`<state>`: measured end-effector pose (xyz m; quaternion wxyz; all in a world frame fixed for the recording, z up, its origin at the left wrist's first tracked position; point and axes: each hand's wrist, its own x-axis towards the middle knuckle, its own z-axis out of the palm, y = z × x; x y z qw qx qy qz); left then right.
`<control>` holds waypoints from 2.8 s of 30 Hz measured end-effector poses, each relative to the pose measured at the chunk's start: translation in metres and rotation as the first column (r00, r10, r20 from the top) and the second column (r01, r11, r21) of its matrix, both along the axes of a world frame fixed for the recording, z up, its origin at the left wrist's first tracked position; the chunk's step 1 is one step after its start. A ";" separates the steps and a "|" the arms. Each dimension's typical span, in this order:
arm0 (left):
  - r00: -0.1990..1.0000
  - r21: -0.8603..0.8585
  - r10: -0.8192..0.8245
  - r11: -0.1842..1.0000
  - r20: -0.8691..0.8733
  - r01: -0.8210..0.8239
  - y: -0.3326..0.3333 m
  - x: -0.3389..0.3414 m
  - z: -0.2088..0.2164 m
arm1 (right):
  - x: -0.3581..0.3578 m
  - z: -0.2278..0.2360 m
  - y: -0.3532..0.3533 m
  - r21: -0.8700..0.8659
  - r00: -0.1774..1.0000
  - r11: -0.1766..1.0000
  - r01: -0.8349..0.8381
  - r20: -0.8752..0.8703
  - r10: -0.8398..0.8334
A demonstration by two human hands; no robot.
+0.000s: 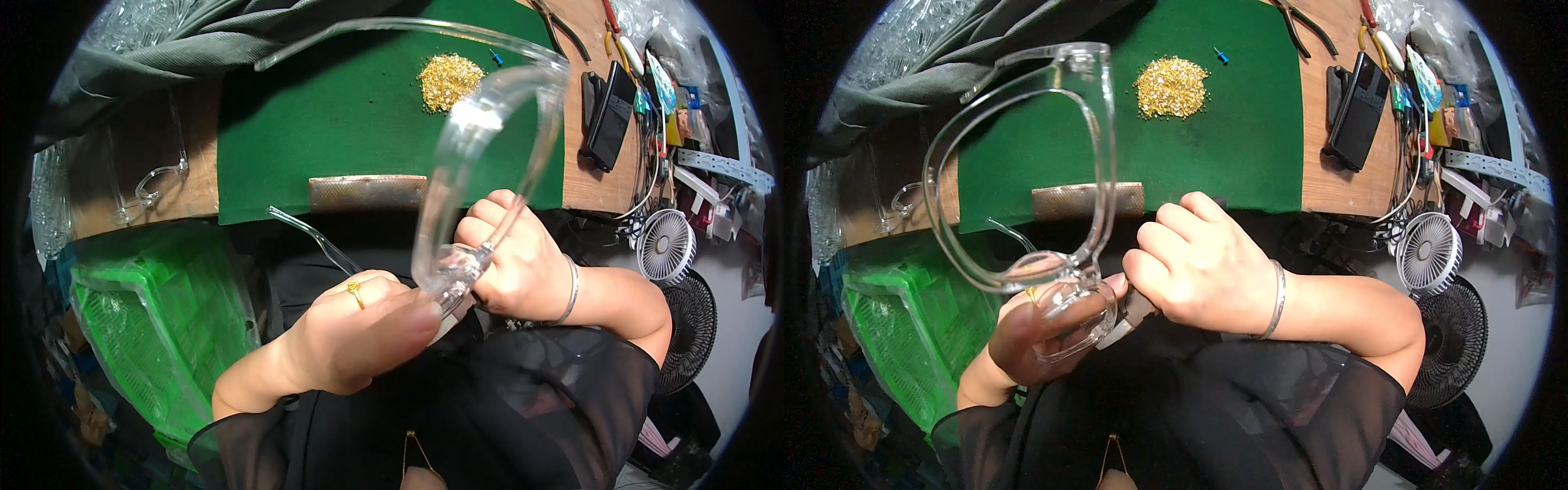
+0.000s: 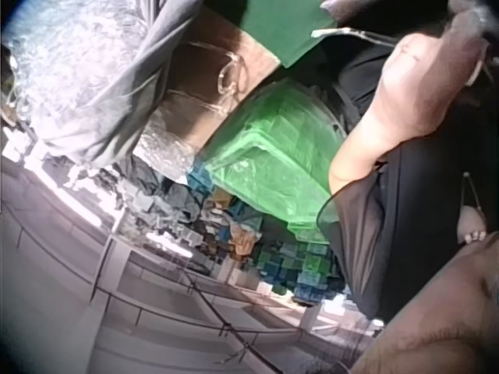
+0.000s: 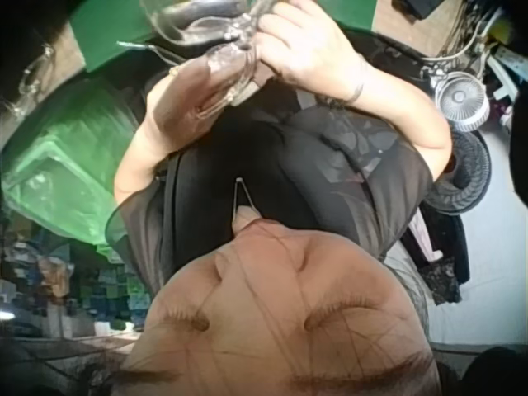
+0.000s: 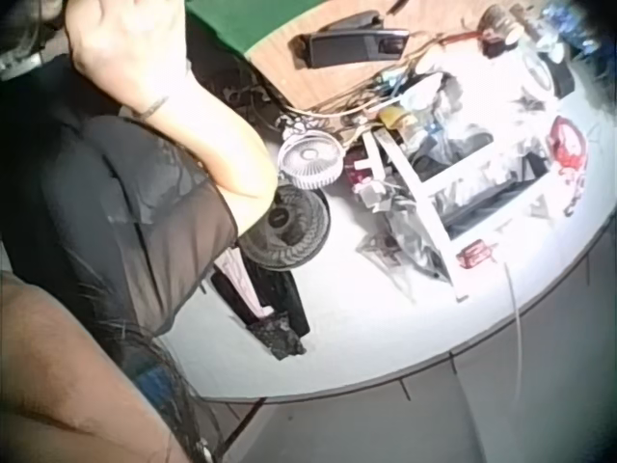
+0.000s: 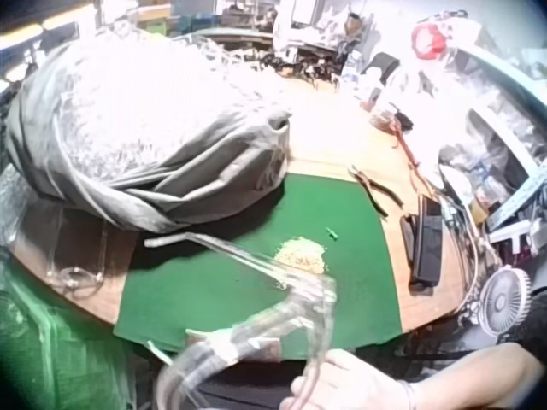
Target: The person assembles a pair of clear eyeglasses by hand, using pliers to bend and attach the temple arms to the frame. They repeatedly adjust the arms and inspect the fit throughout the process.
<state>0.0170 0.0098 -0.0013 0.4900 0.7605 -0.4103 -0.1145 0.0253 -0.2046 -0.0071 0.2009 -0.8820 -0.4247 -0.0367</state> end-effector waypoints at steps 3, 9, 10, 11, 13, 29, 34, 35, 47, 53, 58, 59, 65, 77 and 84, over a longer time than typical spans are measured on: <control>0.900 -0.146 -0.006 0.987 -0.436 -0.064 0.000 -0.005 -0.010 | 0.006 0.006 0.000 0.016 0.999 0.999 -0.028 0.040 0.027; 0.967 -0.107 -0.066 0.993 -0.246 0.040 0.005 -0.005 -0.006 | 0.003 0.008 0.001 0.054 1.000 0.999 0.002 -0.010 -0.001; 0.908 -0.166 -0.132 0.984 -0.397 0.070 0.007 -0.007 -0.008 | 0.002 0.009 0.002 0.051 1.000 0.999 0.009 -0.018 -0.008; 0.823 -0.223 -0.190 0.972 -0.536 0.079 0.008 -0.010 -0.012 | 0.001 0.009 0.002 0.049 1.000 0.999 0.011 -0.020 -0.010; 0.828 -0.183 -0.164 0.980 -0.537 0.075 0.008 -0.010 -0.008 | 0.001 0.008 0.003 0.047 1.000 0.999 0.013 -0.017 -0.012; 0.994 -0.265 0.069 0.960 -0.081 -0.088 -0.004 -0.015 -0.019 | 0.004 -0.004 0.002 0.118 0.994 0.993 -0.031 -0.098 0.042; 0.936 -0.363 0.143 0.895 -0.321 -0.261 -0.006 -0.012 -0.009 | 0.009 0.020 -0.001 0.137 0.886 0.991 -0.001 -0.460 0.064; 0.899 -0.388 0.114 0.874 -0.423 -0.293 -0.007 -0.013 -0.009 | 0.007 0.020 -0.002 0.148 0.846 0.989 0.023 -0.530 0.060; 0.645 -0.358 0.106 0.758 -0.757 -0.545 -0.012 -0.015 0.000 | 0.013 0.033 -0.003 0.088 0.104 0.996 0.021 -0.991 0.085; 0.751 -0.385 0.065 0.827 -0.657 -0.409 -0.007 -0.011 -0.004 | 0.009 0.031 -0.004 0.091 0.309 0.996 0.027 -0.948 0.078; 0.800 -0.399 0.082 0.834 -0.594 -0.382 -0.011 -0.013 -0.010 | -0.002 0.026 0.004 -0.128 0.638 0.989 0.071 -0.757 -0.143; 0.824 -0.397 0.091 0.843 -0.559 -0.363 -0.009 -0.011 -0.010 | -0.001 0.027 0.005 -0.143 0.657 0.987 0.074 -0.737 -0.156; 0.734 -0.433 0.078 0.763 -0.675 -0.480 -0.007 -0.004 -0.005 | 0.025 0.038 -0.011 0.058 0.592 0.997 0.051 -0.806 0.016; 0.706 -0.554 0.086 0.557 -0.703 -0.619 -0.003 0.002 -0.001 | 0.031 -0.040 -0.021 -0.097 0.927 0.932 0.349 -0.111 -0.359; 0.665 -0.502 0.173 0.528 -0.726 -0.685 -0.009 0.002 -0.010 | 0.032 -0.044 -0.025 -0.241 0.912 0.888 0.391 -0.026 -0.409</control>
